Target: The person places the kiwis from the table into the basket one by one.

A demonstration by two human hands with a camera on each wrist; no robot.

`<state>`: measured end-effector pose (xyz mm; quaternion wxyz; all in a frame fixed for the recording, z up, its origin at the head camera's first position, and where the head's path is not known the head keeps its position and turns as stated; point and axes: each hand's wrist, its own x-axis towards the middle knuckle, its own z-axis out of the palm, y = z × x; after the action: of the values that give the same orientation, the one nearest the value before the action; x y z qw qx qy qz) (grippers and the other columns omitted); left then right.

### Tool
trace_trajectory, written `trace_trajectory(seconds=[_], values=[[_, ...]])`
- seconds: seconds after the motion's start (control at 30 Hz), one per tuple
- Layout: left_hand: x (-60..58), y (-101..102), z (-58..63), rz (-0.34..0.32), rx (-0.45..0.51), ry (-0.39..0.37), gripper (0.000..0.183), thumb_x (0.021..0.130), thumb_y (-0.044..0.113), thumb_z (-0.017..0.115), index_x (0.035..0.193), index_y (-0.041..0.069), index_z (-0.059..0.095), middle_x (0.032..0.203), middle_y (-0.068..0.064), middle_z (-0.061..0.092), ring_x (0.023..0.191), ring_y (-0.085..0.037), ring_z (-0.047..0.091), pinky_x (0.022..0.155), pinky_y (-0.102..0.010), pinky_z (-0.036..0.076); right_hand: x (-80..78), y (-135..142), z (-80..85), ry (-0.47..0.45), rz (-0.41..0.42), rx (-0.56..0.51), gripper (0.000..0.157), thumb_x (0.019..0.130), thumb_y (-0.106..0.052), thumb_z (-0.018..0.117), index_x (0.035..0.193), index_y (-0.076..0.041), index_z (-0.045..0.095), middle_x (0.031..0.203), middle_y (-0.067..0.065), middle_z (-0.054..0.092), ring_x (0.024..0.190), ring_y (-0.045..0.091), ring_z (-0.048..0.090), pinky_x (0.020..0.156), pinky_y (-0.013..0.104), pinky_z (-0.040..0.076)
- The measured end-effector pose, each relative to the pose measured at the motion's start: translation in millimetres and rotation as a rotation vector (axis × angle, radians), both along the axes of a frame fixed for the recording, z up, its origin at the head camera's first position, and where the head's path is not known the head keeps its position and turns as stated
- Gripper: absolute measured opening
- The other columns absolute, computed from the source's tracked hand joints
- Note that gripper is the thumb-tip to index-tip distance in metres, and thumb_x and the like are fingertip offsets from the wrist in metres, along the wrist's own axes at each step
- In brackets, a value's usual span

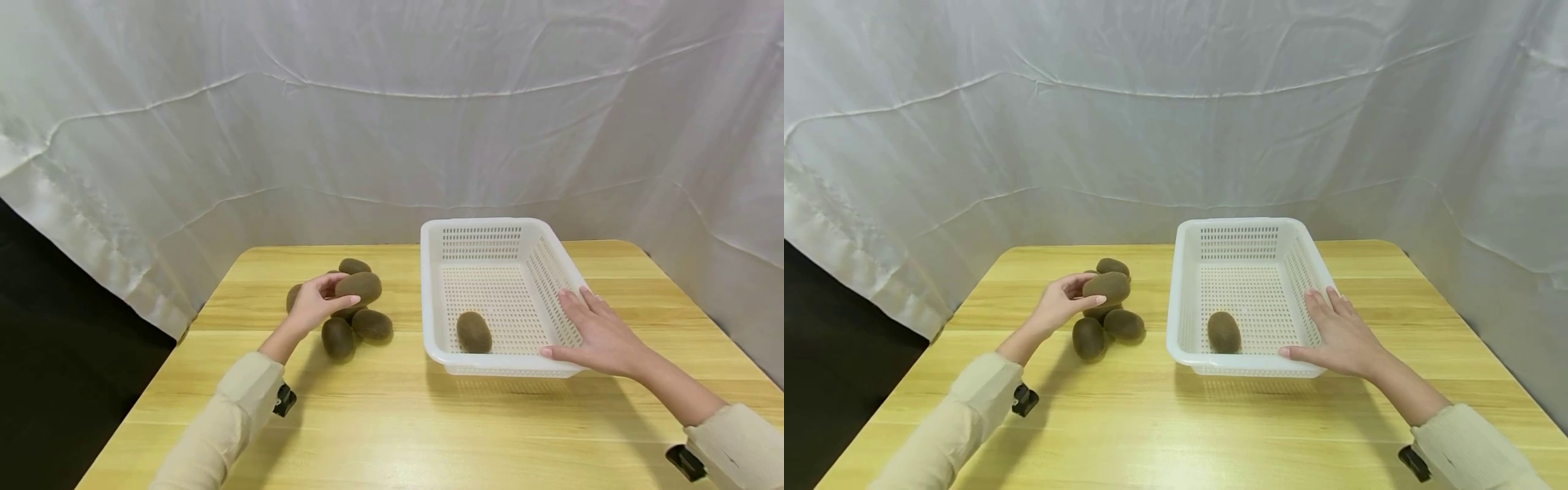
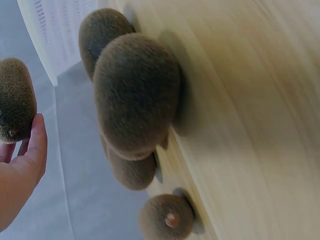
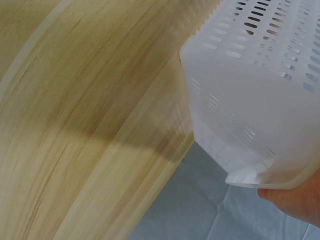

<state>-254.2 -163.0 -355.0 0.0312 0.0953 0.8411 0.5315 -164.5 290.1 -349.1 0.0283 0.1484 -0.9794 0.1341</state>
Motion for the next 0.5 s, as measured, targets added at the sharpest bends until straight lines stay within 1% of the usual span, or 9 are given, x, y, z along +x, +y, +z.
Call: trace_trajectory(seconds=[0.07,0.13,0.5], values=[[-1.2,4,1.0,-0.004,0.004,0.013,0.054,0.081,0.026,0.072,0.129,0.008,0.053,0.124,-0.014,0.058,0.112,-0.026,0.056,0.090,-0.032,0.050,-0.3,0,0.2,-0.001,0.000,0.001,0.105,0.075,-0.055,0.065,0.143,0.009,0.019,0.148,0.031,0.021,0.138,0.049,0.006,0.107,0.066,0.014],[-2.3,9,2.4,-0.002,0.012,0.026,0.052,0.081,0.026,0.072,0.127,0.009,0.055,0.122,-0.013,0.059,0.110,-0.026,0.056,0.090,-0.034,0.050,-0.5,0,0.3,-0.003,-0.001,0.001,0.105,0.075,-0.056,0.065,0.144,0.009,0.018,0.148,0.031,0.021,0.138,0.049,0.006,0.107,0.066,0.013],[-11.6,40,10.1,0.039,0.082,0.053,0.048,0.079,0.025,0.074,0.122,0.011,0.059,0.116,-0.010,0.062,0.102,-0.022,0.060,0.084,-0.028,0.052,0.1,0,0.1,0.008,0.007,-0.006,0.103,0.076,-0.054,0.065,0.143,0.010,0.020,0.147,0.031,0.022,0.138,0.049,0.006,0.108,0.065,0.011]])
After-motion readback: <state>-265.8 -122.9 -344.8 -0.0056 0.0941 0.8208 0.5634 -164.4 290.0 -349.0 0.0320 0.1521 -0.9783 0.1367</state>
